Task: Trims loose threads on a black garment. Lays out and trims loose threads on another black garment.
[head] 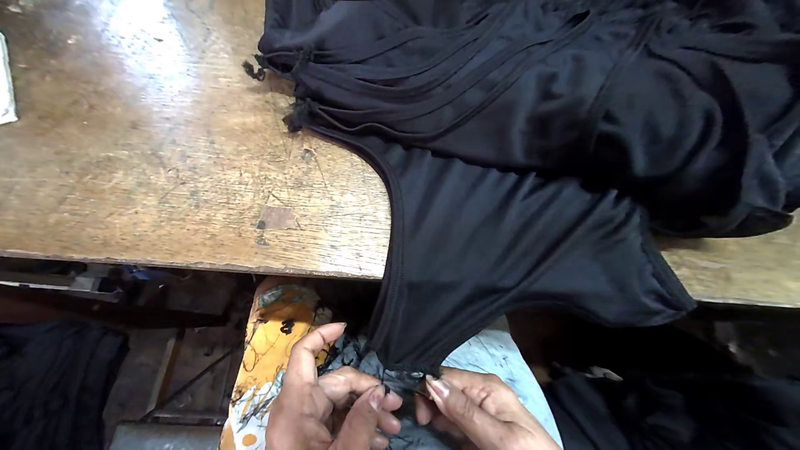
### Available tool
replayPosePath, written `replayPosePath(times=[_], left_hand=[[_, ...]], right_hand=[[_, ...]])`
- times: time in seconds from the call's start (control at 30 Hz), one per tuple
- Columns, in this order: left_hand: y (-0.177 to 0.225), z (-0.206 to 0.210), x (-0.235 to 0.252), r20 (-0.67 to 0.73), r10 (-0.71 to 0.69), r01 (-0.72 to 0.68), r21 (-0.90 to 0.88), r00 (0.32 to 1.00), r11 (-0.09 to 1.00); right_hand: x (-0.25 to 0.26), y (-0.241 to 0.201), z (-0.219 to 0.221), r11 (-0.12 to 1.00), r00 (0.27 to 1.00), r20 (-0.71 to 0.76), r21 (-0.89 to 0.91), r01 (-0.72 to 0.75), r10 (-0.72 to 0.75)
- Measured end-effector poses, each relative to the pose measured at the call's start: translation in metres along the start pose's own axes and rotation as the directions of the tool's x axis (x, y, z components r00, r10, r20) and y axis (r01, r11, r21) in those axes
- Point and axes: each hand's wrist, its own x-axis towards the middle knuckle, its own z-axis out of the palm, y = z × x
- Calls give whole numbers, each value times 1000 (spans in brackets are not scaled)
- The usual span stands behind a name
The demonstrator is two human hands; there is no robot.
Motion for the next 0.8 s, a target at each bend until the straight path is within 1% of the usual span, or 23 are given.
replayPosePath(times=[0.17,0.33,0.43,0.6,0.67,0.73,0.8], left_hand=[[0,0,-1,6,-2,2,-9,1000,1000],[0,-1,-2,-10,-4,3,-15,1000,1000],[0,0,-2,-2,-10,10,-33,1000,999],[0,1,-1,8,-14,14,-22,1000,1000],[-1,0,-1,11,-13,13,-12,1000,1000],[-1,1,0,12,-25,25,-3,1000,1000],[-3,0,3,37,-69,69,-3,997,998]], right_hand=[[6,2,4,1000,1000,-21,18,16,-15],[-3,-5,-2,997,999,25,-68,-21,23],[-3,-1,-4,999,999,15,-16,-35,35],[6,2,2,999,1000,-13,38,-10,10],[9,2,4,1000,999,-40,9,5,-5],[13,4,4,997,997,-63,-68,30,-34],[15,8,1,993,996,-61,-104,61,-68]])
